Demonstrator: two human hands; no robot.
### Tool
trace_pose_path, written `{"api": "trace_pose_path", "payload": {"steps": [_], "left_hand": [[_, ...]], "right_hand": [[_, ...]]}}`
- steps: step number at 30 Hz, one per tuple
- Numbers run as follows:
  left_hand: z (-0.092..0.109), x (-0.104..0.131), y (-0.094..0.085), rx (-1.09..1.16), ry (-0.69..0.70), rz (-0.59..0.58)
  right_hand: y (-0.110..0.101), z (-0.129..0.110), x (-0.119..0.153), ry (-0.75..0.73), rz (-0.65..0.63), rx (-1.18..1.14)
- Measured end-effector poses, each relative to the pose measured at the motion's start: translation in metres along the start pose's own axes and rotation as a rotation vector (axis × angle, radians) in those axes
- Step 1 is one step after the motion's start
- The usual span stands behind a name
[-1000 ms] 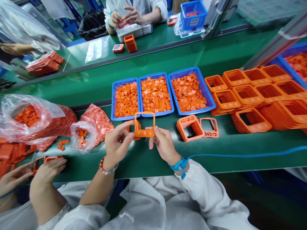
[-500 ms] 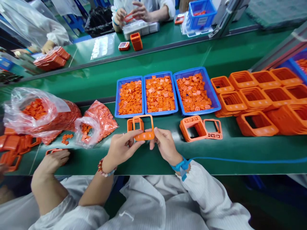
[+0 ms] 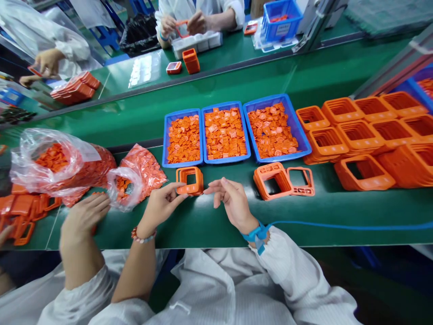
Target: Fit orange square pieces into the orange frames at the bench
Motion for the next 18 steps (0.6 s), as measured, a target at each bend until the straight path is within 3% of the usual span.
{"api": "trace_pose_path", "payload": {"steps": [6, 12, 18], "left_hand": [[0.0025, -0.0057, 0.0040, -0.009, 0.103, 0.025], [0.0009, -0.0045, 0.0025, -0.129, -0.034, -0.063], [0.0059, -0.0092, 0.0043, -0.242, -0.060, -0.130]], "right_hand": [[-0.0001, 0.0004, -0.0001, -0.001, -0.004, -0.017], [-0.0004, 0.0010, 0.0003, -0.001, -0.005, -0.027], [-0.0002, -0.0004, 0.0002, -0.014, -0.009, -0.003]]}}
Point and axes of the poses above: each hand's wrist, its own x-axis away from the middle knuckle, its own y-axis out of the palm, z = x × y, the point moved 4 cm from there along -x, towards the middle knuckle, and after that the axes turned 11 degrees about -y, right-handed, at the moved point
